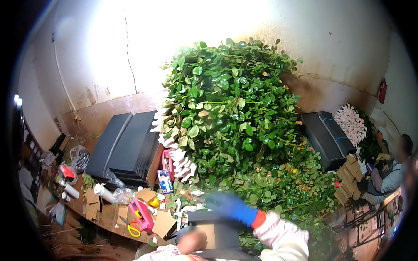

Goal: The person places white flower buds into a black rectangular tray, then adds green leafy branches on top to cover them. The person closes the tray and sets it aside, repeating the process with another tray.

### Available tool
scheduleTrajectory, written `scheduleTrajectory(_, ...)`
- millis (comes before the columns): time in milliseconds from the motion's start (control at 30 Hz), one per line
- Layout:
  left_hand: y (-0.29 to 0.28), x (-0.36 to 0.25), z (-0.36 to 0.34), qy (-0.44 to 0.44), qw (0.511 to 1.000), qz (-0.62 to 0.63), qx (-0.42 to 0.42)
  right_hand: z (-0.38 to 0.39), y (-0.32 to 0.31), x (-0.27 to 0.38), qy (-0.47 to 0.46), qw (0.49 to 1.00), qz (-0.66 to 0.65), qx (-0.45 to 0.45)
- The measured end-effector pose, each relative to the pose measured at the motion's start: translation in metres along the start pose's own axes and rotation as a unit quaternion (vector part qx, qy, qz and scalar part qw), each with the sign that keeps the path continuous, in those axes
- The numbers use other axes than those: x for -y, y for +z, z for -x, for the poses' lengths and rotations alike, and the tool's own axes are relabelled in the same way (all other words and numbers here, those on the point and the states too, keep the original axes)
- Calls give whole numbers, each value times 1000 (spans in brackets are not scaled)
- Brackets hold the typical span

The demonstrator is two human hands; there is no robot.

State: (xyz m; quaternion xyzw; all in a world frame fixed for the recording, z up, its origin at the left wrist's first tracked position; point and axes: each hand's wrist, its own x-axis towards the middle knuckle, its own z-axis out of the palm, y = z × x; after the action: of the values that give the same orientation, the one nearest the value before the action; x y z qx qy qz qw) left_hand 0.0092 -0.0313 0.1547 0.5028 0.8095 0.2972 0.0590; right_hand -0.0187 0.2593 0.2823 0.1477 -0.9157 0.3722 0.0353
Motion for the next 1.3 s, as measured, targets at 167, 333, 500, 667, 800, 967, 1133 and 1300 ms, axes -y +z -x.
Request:
scheduleTrajectory(167,39,30,15,-85,979,185,0,-180,-131,-53,-164,913,259,-270)
scheduleTrajectory(333,37,29,12,-49,992,97,57,-330,-209,-121,-44,788,567,-236)
scheduleTrajectory(500,-14,-22,-13,-114,986,117,-27,-374,-186,-152,96,789,567,-217)
scheduleTrajectory(667,-19,-22,-5,-97,990,90,-50,-351,-197,-136,48,776,591,-217)
scheduleTrajectory(800,3,-4,-3,-96,987,124,-17,-300,-188,-72,5,765,612,-203)
scheduleTrajectory(967,130,121,36,-2,958,271,90,-249,-105,-8,-107,752,617,-205)
scheduleTrajectory(1133,16,8,-10,-9,994,88,-58,-221,-66,-59,9,794,591,-143)
scheduleTrajectory(1300,9,5,-22,-11,998,46,38,-122,-54,-232,87,557,820,-94)
